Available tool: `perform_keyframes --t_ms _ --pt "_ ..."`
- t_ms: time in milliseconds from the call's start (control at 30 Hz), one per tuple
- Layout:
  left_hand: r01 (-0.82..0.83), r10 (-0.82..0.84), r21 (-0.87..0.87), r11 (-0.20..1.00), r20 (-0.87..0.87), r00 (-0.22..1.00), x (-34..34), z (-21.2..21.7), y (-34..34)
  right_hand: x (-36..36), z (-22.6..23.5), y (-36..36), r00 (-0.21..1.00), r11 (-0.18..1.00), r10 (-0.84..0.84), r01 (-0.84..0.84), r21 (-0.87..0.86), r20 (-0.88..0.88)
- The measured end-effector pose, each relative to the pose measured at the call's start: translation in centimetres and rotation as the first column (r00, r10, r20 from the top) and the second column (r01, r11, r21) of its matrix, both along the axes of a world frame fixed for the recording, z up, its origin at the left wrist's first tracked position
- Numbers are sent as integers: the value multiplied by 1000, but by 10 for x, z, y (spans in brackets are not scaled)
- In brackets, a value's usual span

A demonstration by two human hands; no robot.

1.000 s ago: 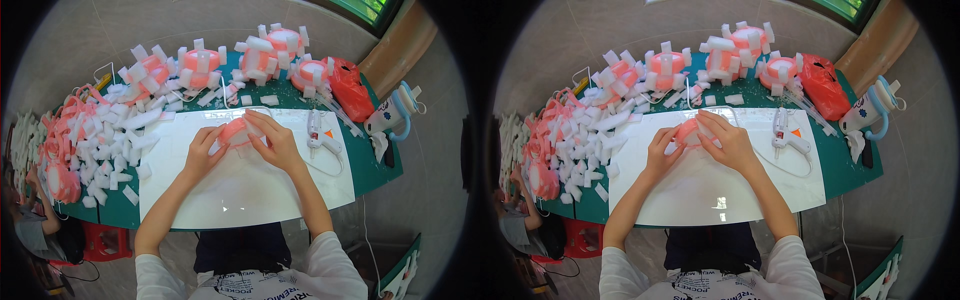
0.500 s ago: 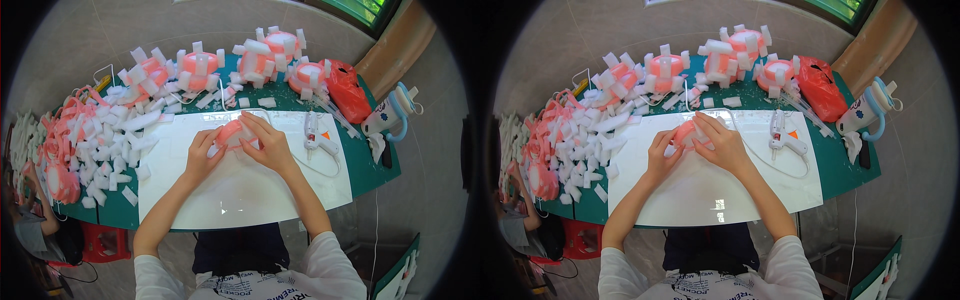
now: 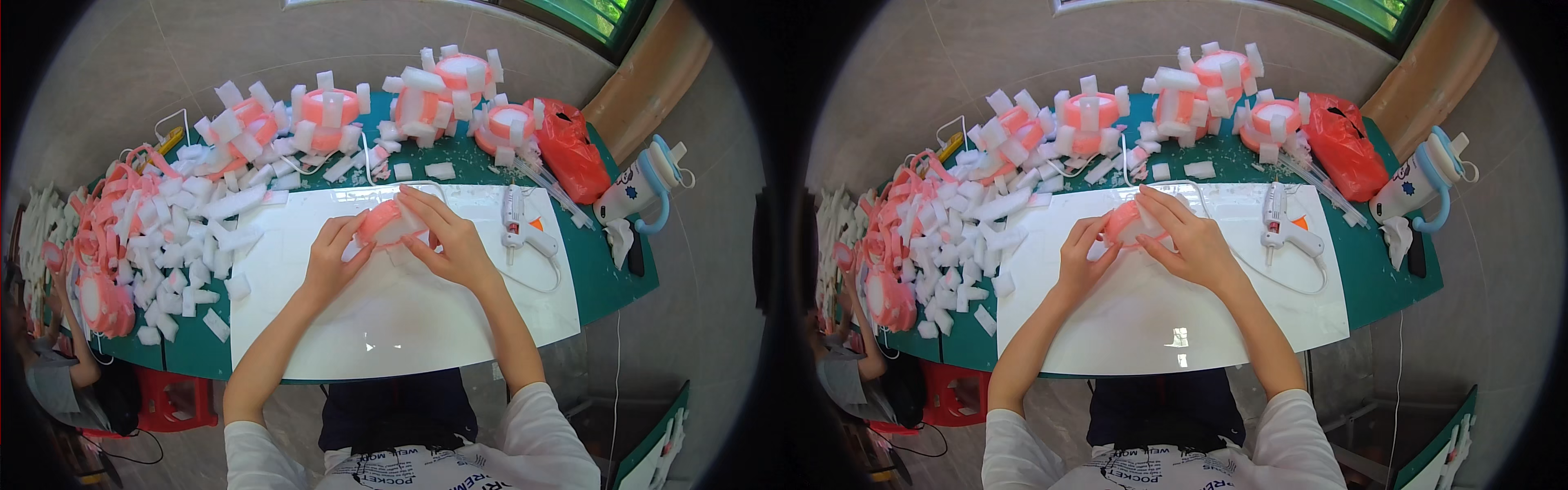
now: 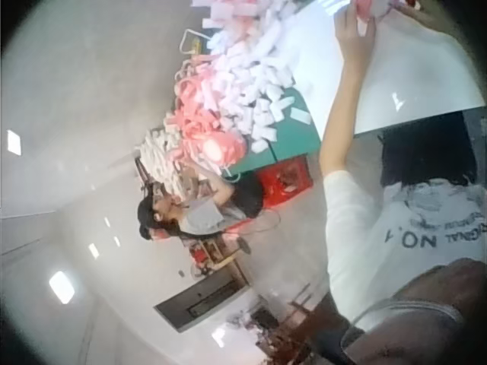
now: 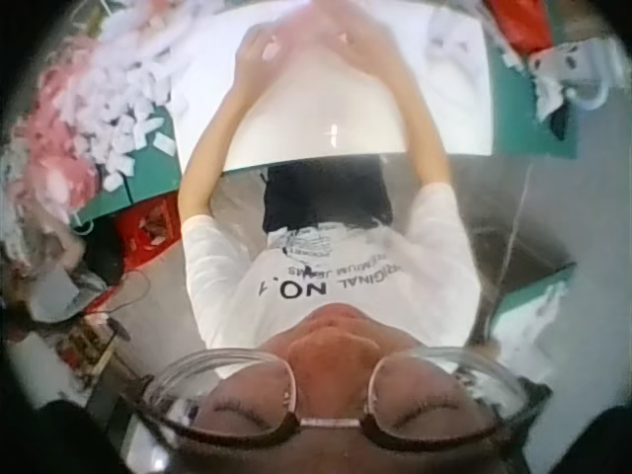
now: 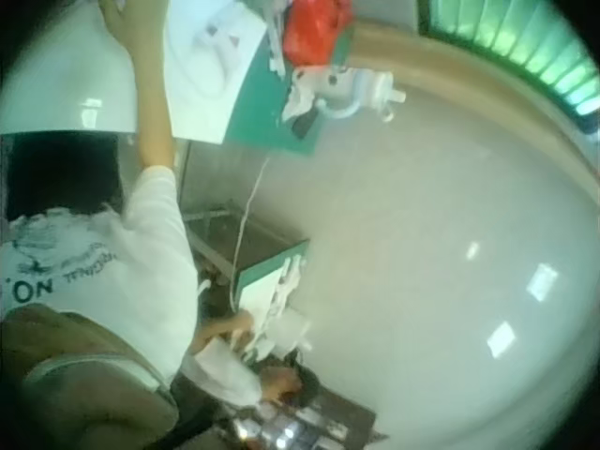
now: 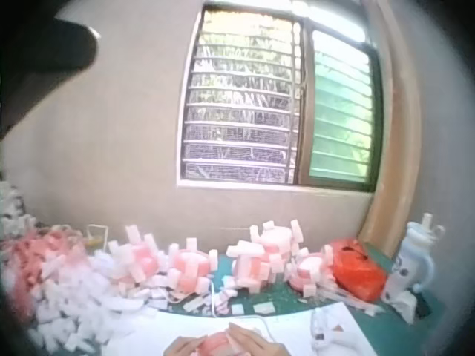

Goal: Glueing small white foam blocks onto pink foam rings to create a structural assembly.

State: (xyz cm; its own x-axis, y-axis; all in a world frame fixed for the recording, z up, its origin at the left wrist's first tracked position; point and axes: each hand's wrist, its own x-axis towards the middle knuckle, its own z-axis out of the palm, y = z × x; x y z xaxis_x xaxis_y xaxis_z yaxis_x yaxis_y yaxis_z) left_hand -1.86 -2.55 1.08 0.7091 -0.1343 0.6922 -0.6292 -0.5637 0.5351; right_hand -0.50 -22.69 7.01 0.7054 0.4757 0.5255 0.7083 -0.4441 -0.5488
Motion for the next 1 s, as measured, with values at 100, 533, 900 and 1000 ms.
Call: perform_keyframes --t_ms 100,533,900,1000 --pt "4 -6 34 999 42 999 2 -2 3 -2 5 -3 995 1000 16 -19 -25 -99" --pt "15 -16 26 1000 35 999 1 -2 2 -3 9 -3 979 997 10 6 76 -201" --pt "19 -20 24 1000 29 999 1 -3 0 0 9 -8 991 995 67 -58 79 -116" --pt "17 -18 21 1000 26 999 2 -3 0 1 9 -9 986 992 72 -56 112 -148"
